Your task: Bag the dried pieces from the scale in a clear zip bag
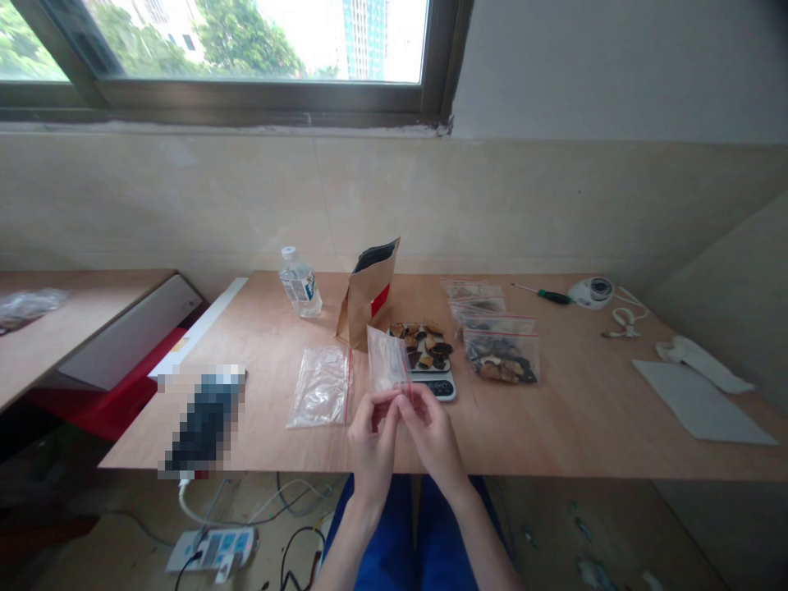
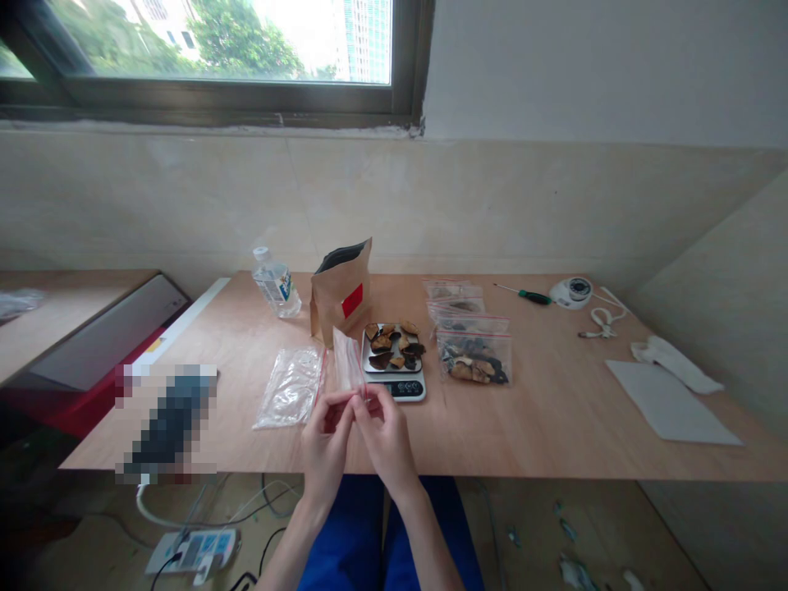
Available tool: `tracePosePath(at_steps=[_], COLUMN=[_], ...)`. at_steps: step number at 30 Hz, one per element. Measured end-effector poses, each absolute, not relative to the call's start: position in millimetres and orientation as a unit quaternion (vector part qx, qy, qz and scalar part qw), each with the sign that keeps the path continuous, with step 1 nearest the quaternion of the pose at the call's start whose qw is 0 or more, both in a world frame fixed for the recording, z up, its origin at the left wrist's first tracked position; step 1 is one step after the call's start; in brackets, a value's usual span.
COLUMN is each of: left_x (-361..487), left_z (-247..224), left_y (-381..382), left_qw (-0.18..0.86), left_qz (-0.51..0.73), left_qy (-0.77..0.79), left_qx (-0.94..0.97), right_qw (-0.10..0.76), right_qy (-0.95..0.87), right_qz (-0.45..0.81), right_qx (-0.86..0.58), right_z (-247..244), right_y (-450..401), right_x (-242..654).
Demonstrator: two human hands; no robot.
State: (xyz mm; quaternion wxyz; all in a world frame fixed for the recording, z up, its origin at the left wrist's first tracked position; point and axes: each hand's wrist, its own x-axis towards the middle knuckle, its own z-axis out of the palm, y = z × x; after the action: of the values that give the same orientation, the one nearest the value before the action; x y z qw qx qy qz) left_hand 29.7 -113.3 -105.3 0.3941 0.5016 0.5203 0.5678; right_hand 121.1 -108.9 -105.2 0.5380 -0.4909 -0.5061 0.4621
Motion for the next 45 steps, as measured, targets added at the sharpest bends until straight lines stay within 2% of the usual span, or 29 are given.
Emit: tracePosePath(at_steps=[4, 10, 14, 16, 19, 23, 28, 37, 45], left_x=[28.5, 20.5, 16.4, 13.9, 9.2, 5.8, 8.8, 14.6, 29.3], left_z=[-102.1, -104.4, -106.4, -104.0, -97.7, -92.1, -94.0, -97.1, -114.1], left_y=[-115.2, -113.4, -104.7, -98.7, -88.2, -73.7, -60.1, -55.9, -55.2], left_qw=[0.405, 0.323, 0.246, 0.194, 0.152, 0.155, 0.187, 0.213, 0.234], left_qz=[0.572, 0.638, 0.668, 0.683, 0.693, 0.678, 0.662, 0.661, 0.653], left_qy=[0.529, 0.559, 0.574, 0.586, 0.591, 0.606, 0.618, 0.621, 0.643], left_qx=[0.479, 0.419, 0.404, 0.392, 0.383, 0.387, 0.380, 0.364, 0.324], right_qw=[0.535, 0.593, 0.493, 0.487, 0.503, 0.410, 0.309, 0.337, 0.317], right_qy=[-0.499, -0.419, -0.562, -0.615, -0.636, -0.680, -0.689, -0.718, -0.715], right_qz=[0.471, 0.409, 0.425, 0.358, 0.175, 0.038, -0.005, 0.019, 0.015], right_qx=[-0.494, -0.553, -0.510, -0.506, -0.559, -0.606, -0.656, -0.609, -0.623], right_z=[-107.1, -117.2, -109.5, -109.2, -122.3, -150.8, -163.3, -169.9, -169.3], right_y=[-107.5, -101.7, -98.0, -89.3, -64.6, -29.3, -14.0, -8.9, 0.2], right_x=[133.1, 165.8, 178.5, 184.9, 196.1, 203.3, 200.7, 217.0, 218.4])
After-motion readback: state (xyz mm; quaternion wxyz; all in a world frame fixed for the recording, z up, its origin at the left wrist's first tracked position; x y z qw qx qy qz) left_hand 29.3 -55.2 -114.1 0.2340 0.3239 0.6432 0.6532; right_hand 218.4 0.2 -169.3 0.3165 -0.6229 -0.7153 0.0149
